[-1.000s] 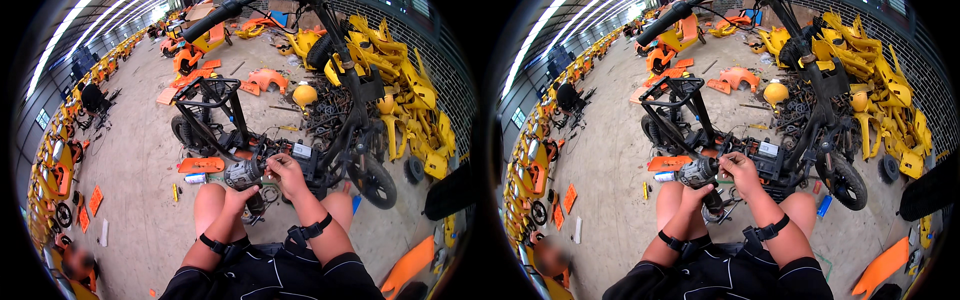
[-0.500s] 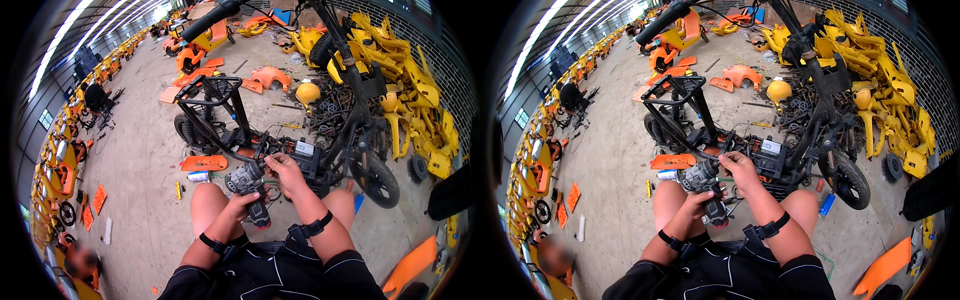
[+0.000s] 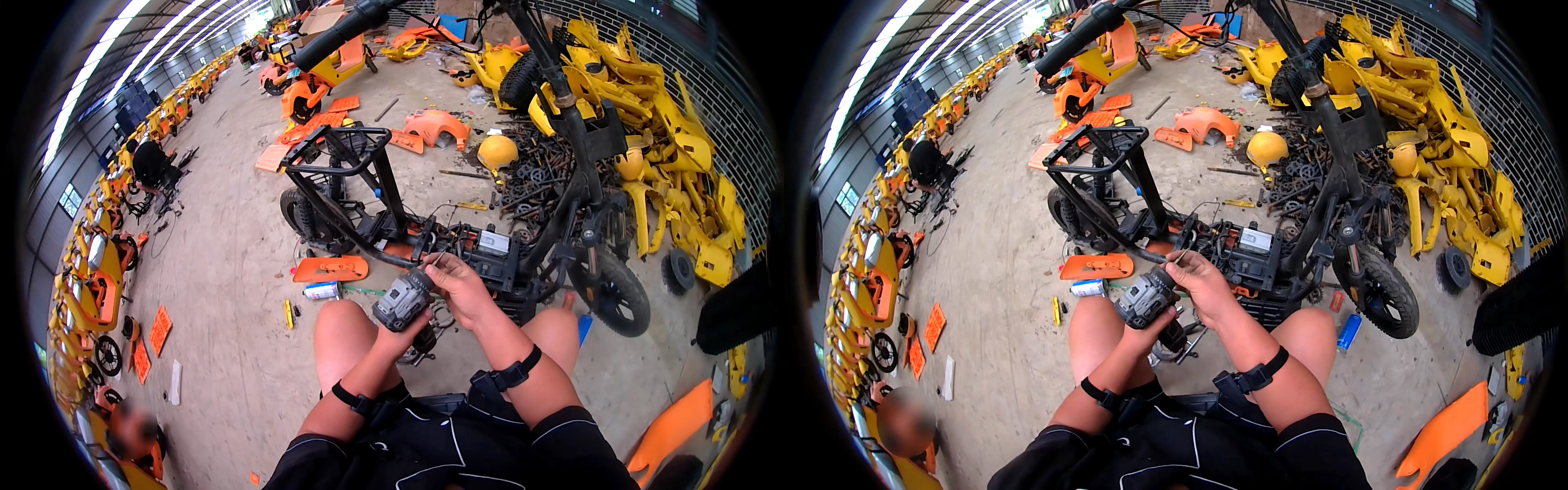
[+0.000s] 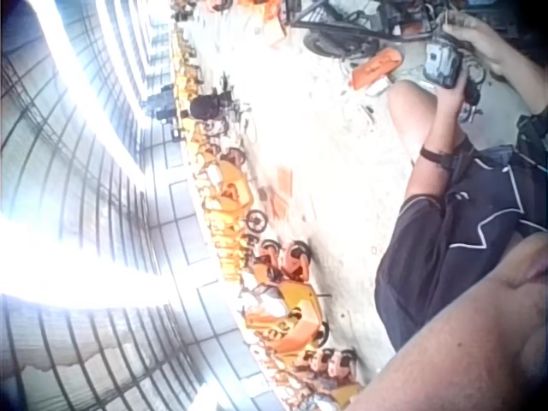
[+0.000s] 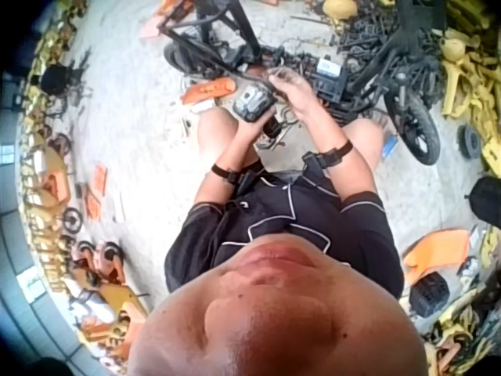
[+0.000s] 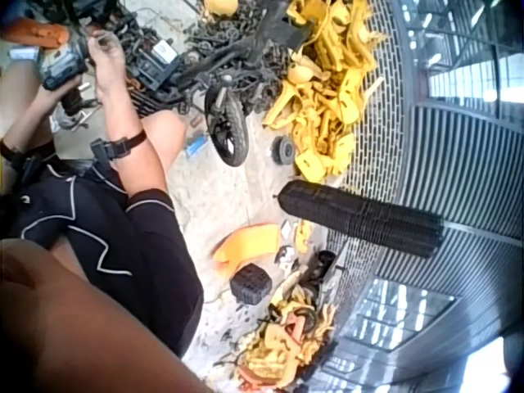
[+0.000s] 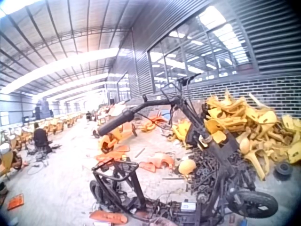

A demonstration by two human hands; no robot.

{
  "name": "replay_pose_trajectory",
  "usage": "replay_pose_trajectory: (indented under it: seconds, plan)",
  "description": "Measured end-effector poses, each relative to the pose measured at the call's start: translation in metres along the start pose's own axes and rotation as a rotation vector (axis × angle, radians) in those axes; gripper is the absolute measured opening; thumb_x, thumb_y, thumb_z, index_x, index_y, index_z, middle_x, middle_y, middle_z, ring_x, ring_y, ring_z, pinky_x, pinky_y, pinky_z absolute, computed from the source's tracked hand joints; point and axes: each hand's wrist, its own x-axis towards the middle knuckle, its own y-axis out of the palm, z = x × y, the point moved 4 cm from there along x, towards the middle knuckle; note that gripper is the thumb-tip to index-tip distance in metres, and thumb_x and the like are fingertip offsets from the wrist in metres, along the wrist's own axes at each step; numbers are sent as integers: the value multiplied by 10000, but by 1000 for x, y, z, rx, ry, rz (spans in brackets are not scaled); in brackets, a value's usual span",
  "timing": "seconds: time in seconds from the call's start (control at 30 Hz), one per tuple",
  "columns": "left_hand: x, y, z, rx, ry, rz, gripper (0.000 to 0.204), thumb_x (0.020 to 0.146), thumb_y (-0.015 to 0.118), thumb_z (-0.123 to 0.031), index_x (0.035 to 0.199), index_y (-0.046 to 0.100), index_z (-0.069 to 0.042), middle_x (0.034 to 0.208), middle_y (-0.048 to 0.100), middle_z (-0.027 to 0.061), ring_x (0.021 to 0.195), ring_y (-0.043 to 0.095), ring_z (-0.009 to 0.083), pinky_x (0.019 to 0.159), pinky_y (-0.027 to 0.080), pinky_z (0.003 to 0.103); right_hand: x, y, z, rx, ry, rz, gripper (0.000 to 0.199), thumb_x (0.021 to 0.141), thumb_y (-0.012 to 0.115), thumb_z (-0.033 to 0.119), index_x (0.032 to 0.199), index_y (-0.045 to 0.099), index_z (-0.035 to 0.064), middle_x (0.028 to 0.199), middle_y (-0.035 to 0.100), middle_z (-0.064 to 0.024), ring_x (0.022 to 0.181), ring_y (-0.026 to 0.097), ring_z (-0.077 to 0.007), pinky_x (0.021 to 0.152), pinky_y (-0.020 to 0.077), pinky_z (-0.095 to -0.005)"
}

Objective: The person connects wires to a motorcycle engine and frame by hand and secures components using a power drill.

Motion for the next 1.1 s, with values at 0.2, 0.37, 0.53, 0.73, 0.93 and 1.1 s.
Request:
replay_pose_trajectory:
  seconds: [0.2, 0.37, 0.53, 0.73, 0.93, 1.1]
  plan:
    - [0, -5, 0, 17, 38, -25, 350, 909, 754, -65, 1243, 650, -51, 1106, 713, 52, 978, 669, 148, 853, 557, 313, 0, 9, 4, 66, -136, -30, 379, 940, 720, 41, 1285, 566, 66, 1089, 690, -75, 1037, 657, -177, 924, 502, -322]
    - [1, -6, -4, -28, 77, -49, 365, 901, 727, 3, 1249, 626, -37, 1100, 701, 76, 912, 672, 168, 815, 570, 329, 2, 16, 9, 63, -205, -97, 514, 928, 725, 19, 1370, 470, 81, 1071, 680, -110, 1046, 660, -202, 954, 503, -343]
    - [1, -3, -11, -196, 17, -104, 364, 879, 733, -4, 1228, 631, -14, 1097, 704, 85, 888, 677, 176, 816, 561, 332, 9, 19, -1, 110, -260, -143, 514, 926, 725, 10, 1359, 468, 111, 1061, 677, -134, 1026, 667, -216, 949, 513, -342]
    - [-1, -3, -12, -246, -22, -162, 324, 874, 736, -16, 1189, 659, -2, 1060, 712, 77, 881, 683, 173, 818, 551, 324, 18, 16, -10, 105, -278, -119, 439, 927, 727, 2, 1312, 533, 83, 1060, 713, -155, 1009, 684, -205, 933, 528, -327]
    - [-1, -5, -9, -254, -19, -172, 328, 865, 738, 2, 1184, 661, 6, 1051, 715, 75, 870, 686, 173, 815, 557, 319, 17, 18, -13, 97, -250, -155, 401, 937, 717, 9, 1301, 556, 57, 1046, 736, -143, 992, 694, -198, 930, 530, -319]
    - [0, -6, -4, -223, -28, -187, 311, 854, 737, 16, 1158, 674, 12, 983, 714, 72, 845, 695, 179, 787, 565, 321, 22, 11, -24, 65, -247, -192, 208, 955, 698, 24, 1161, 668, 35, 1035, 751, -98, 957, 702, -166, 891, 541, -289]
